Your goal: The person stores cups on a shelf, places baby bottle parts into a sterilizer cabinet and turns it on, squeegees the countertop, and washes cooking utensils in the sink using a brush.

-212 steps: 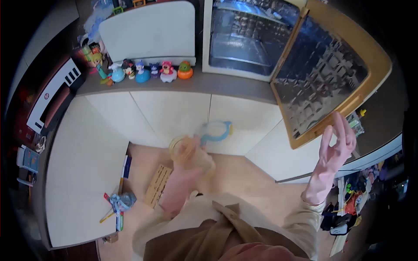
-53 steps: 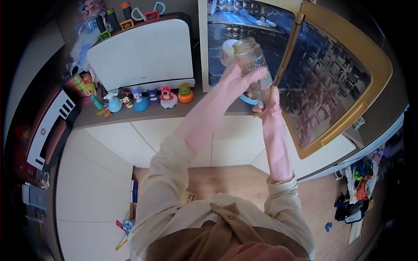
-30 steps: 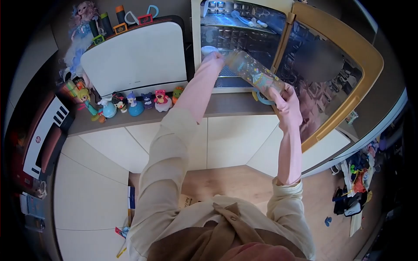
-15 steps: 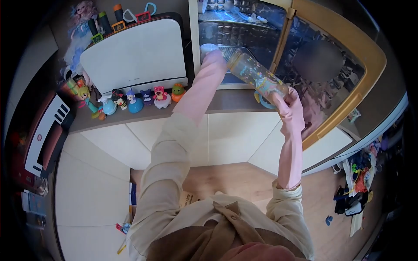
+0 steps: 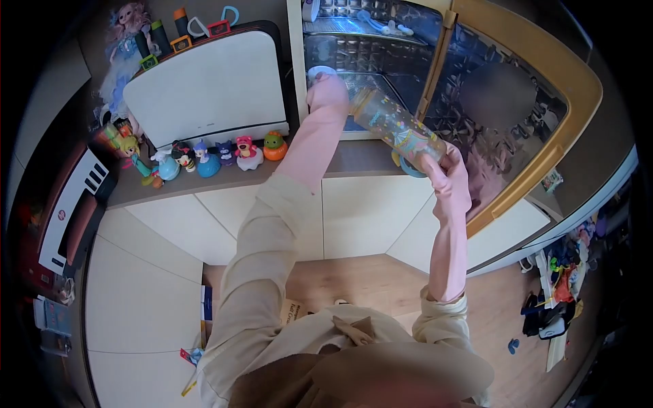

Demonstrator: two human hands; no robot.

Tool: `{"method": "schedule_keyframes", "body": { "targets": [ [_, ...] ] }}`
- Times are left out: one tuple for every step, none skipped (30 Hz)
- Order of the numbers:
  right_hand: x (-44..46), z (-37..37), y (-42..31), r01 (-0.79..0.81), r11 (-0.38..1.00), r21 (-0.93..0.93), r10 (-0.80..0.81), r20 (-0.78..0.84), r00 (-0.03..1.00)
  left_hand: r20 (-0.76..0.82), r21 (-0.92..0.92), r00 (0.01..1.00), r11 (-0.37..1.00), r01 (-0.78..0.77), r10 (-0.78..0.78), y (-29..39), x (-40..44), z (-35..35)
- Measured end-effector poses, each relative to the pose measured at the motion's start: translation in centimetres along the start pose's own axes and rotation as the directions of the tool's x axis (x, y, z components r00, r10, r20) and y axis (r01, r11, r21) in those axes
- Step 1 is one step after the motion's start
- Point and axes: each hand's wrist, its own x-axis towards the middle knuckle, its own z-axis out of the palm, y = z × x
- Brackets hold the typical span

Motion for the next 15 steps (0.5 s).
{"method": "schedule_keyframes", "body": {
  "targets": [
    [0.0, -0.1, 0.2, 0.000, 1.000, 0.010, 0.000, 0.005, 1.000, 0.010, 0.019, 1.000, 1.000, -0.008, 0.008, 0.1, 0.0, -0.2],
    [0.0, -0.2, 0.4, 0.003, 1.000, 0.022, -0.003, 0.001, 1.000, 0.021, 0.038, 1.000, 0.999, -0.016, 0.016, 0.1, -0.1, -0.4],
    [0.0, -0.3, 0.5, 0.003, 1.000, 0.023, -0.003, -0.002, 1.000, 0.006, 0.025, 1.000, 1.000, -0.017, 0.017, 0.1, -0.4, -0.8],
    [0.0, -0.3, 0.6, 0.004, 1.000, 0.026, -0.003, -0.004, 1.000, -0.009, 0.012, 1.000, 1.000, -0.017, 0.017, 0.1, -1.1, -1.5],
    [0.0, -0.4, 0.6, 0.005, 1.000, 0.030, -0.005, -0.006, 1.000, -0.026, -0.001, 1.000, 1.000, -0.017, 0.017, 0.2, -1.8, -2.2],
    [-0.2, -0.3, 0.3, -0.008, 1.000, 0.019, 0.008, 0.004, 1.000, -0.208, -0.034, 0.974, 0.995, -0.095, 0.086, 0.5, -5.9, -4.6],
    [-0.4, -0.3, 0.2, -0.012, 1.000, 0.014, 0.012, 0.040, 0.999, -0.254, -0.137, 0.964, 0.984, -0.116, 0.078, 0.1, -8.0, -5.5],
    [-0.5, -0.4, 0.2, -0.016, 1.000, 0.009, 0.015, 0.075, 0.997, -0.299, -0.238, 0.952, 0.961, -0.142, 0.066, -0.8, -9.6, -6.3],
    [-0.7, -0.6, 0.0, -0.016, 0.997, -0.078, 0.024, 0.101, 0.995, -0.340, -0.335, 0.939, 0.927, -0.171, 0.050, -2.1, -10.8, -6.7],
    [-0.8, -0.7, -0.2, -0.012, 0.986, -0.166, 0.033, 0.127, 0.991, -0.449, -0.510, 0.883, 0.773, -0.376, 0.133, -4.7, -11.4, -6.0],
    [-0.9, -0.9, -0.3, -0.003, 0.968, -0.251, 0.043, 0.153, 0.987, -0.567, -0.622, 0.805, 0.549, -0.558, 0.176, -7.0, -12.2, -5.2],
    [-1.2, -0.7, -0.5, 0.026, 0.946, -0.323, 0.043, 0.206, 0.978, -0.510, -0.561, 0.817, 0.617, -0.553, 0.268, -7.1, -15.8, -8.4],
    [-1.6, -0.5, -0.7, 0.057, 0.919, -0.390, 0.050, 0.260, 0.964, -0.439, -0.490, 0.826, 0.677, -0.549, 0.353, -6.8, -19.6, -12.1],
    [-2.5, 0.8, -2.8, 0.049, 0.864, -0.501, 0.109, 0.282, 0.953, -0.403, -0.313, 0.755, 0.698, -0.644, 0.517, -6.8, -21.4, -12.8],
    [-3.2, 2.2, -3.6, 0.076, 0.839, -0.539, 0.132, 0.337, 0.932, -0.330, -0.134, 0.675, 0.675, -0.726, 0.660, -6.7, -22.9, -12.9]
  ]
}}
